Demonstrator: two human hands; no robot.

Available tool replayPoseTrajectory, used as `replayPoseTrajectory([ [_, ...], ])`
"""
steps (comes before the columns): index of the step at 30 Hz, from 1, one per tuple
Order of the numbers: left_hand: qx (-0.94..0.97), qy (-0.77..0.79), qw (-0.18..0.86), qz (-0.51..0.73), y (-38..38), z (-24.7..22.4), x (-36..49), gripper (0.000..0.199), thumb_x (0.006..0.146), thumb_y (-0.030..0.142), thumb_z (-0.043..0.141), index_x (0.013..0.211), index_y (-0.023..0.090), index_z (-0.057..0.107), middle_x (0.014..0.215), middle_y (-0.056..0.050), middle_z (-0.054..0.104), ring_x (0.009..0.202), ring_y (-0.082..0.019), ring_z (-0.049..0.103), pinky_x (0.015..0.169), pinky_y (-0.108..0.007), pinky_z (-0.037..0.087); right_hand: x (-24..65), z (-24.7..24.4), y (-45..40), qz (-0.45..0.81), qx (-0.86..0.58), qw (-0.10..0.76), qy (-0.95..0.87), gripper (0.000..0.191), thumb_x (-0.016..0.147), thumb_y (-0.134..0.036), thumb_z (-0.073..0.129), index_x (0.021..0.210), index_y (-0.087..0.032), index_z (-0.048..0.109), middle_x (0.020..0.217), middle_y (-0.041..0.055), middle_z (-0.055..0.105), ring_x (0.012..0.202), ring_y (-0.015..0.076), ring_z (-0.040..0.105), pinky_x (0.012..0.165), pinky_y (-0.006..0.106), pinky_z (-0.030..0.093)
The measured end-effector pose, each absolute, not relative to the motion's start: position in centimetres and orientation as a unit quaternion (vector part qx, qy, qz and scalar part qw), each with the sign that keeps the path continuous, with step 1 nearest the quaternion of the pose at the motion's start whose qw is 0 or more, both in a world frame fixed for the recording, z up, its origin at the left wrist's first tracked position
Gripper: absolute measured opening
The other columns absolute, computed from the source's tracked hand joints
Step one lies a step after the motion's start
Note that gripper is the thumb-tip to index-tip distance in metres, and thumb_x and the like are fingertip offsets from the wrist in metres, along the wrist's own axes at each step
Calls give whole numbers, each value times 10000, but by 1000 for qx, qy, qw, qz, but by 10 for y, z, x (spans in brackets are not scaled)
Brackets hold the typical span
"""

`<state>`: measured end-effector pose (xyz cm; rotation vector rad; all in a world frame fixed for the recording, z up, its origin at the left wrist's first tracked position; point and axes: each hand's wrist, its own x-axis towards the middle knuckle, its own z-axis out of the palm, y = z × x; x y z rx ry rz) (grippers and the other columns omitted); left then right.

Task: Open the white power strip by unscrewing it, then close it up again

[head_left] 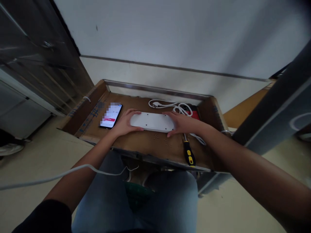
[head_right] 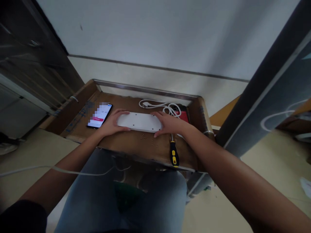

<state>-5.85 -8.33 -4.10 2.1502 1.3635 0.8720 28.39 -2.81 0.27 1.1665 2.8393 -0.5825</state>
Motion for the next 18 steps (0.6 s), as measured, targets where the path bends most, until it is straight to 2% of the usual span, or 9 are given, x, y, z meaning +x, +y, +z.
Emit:
replayPoseTrajectory([
  [4,783,518,200,281,-86,-39,-58,783,778,634,852,1444,295,620,1613,-135,481,1518,-391,420,1298,-628,292,291,6,-23,-201,367,26,908,1375,637,-567,956,1702,-133,201,1697,267,389,1573,393,446,1296,546,392],
  [6,782,541,182,251,-88,-35,-57,803,816,664,800,1498,299,586,1676,-142,422,1536,-429,370,1280,-681,266,297,10,-22,-200,371,32,906,1389,646,-521,962,1710,-109,170,1727,276,330,1603,384,403,1318,528,365],
  [8,784,559,162,216,-91,-29,-54,820,833,678,769,1518,274,570,1710,-168,369,1562,-467,309,1262,-718,245,303,13,-22,-194,379,35,904,1311,682,-482,945,1702,-101,214,1728,272,331,1606,386,399,1326,532,350],
  [10,792,563,131,196,-92,-22,-47,805,839,674,757,1496,242,589,1723,-193,334,1602,-483,233,1276,-730,185,306,16,-22,-186,386,38,903,1191,721,-467,918,1674,-97,307,1690,272,406,1572,397,448,1307,547,371],
  [13,815,533,96,209,-88,-12,-22,763,882,693,704,1497,257,587,1741,-163,322,1631,-447,203,1314,-700,95,304,19,-23,-177,391,44,902,1056,736,-470,904,1609,-99,440,1597,261,537,1491,398,543,1266,536,416],
  [15,842,490,102,204,-81,-10,1,767,881,704,703,1489,250,592,1719,-158,372,1610,-438,262,1319,-673,122,301,20,-25,-168,396,45,901,1041,732,-482,906,1588,-89,462,1561,265,572,1457,403,573,1240,534,433],
  [18,876,437,120,166,-68,-14,37,785,917,714,657,1533,239,551,1699,-165,408,1550,-399,391,1283,-566,283,297,19,-28,-151,406,42,900,1027,747,-517,893,1586,-120,455,1535,250,602,1420,399,607,1197,528,456],
])
